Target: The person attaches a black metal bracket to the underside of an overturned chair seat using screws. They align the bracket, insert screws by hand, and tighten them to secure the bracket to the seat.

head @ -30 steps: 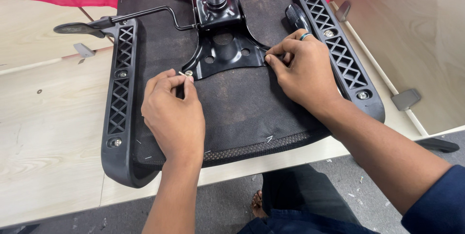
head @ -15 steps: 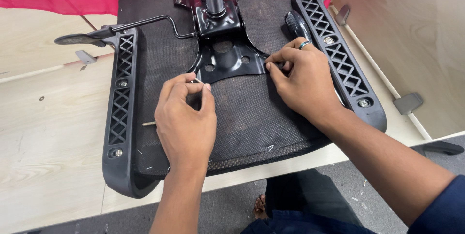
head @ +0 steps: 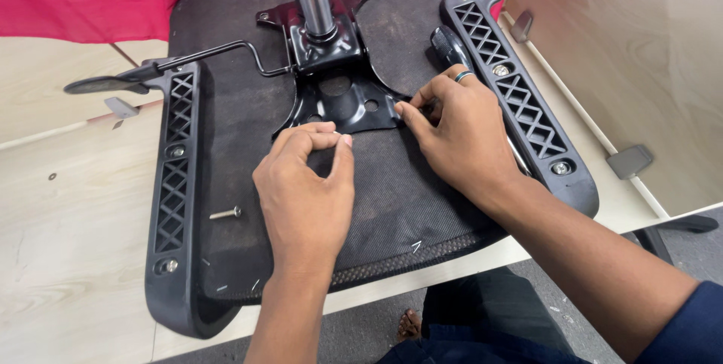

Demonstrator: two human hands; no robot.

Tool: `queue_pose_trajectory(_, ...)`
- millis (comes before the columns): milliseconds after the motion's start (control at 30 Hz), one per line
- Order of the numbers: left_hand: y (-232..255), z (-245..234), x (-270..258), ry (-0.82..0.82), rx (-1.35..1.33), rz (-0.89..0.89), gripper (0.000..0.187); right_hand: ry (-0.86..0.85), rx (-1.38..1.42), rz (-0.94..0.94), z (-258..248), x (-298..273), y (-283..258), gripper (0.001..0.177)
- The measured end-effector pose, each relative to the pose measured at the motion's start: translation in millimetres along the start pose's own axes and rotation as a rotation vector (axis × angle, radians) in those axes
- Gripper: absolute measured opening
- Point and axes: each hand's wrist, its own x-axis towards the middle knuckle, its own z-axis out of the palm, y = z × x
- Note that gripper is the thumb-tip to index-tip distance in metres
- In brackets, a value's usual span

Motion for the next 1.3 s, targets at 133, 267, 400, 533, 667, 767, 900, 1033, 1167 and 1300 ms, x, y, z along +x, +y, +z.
queue_pose_trajectory(133,11,12,6,-0.009,0.059,0.076,0.008,-0.053,0.065,-0.124,-7,0,-3,0.010)
queue_pose_trajectory(267,25,26,9,-0.097,-0.107,0.044,0.009,-0.148,0.206,-0.237,-14,-1,-8,0.031)
queue_pose_trajectory(400,32,33,13,-0.136,-0.228,-0.123,0.011,-0.168,0.249,-0.281,-16,-3,-9,0.035)
queue_pose_trajectory(533,31,34,22,-0.144,-0.253,-0.191,0.011,-0.128,0.226,-0.296,-13,-1,-7,0.032)
queue_pose_trajectory(667,29,39,34,-0.212,-0.353,-0.217,0.015,-0.120,0.215,-0.116,-11,6,-3,0.025)
queue_pose_trajectory(767,29,42,40,-0.275,-0.349,-0.226,0.018,-0.110,0.248,0.001,-10,10,0,0.023)
queue_pose_trajectory(900,25,46,44,-0.200,-0.338,-0.119,0.020,-0.091,0.356,0.096,-9,12,0,0.025)
queue_pose_trajectory(1033,17,51,50,0.048,-0.287,0.102,0.018,-0.039,0.314,-0.020,-8,17,1,0.024)
queue_pose_trajectory(1167,6,58,65,0.179,-0.131,0.251,0.011,-0.054,0.412,0.093,-8,35,4,0.025)
queue_pose_trajectory(1300,-1,68,73,0.213,0.000,0.289,0.016,-0.105,0.394,0.186,-6,65,11,0.028)
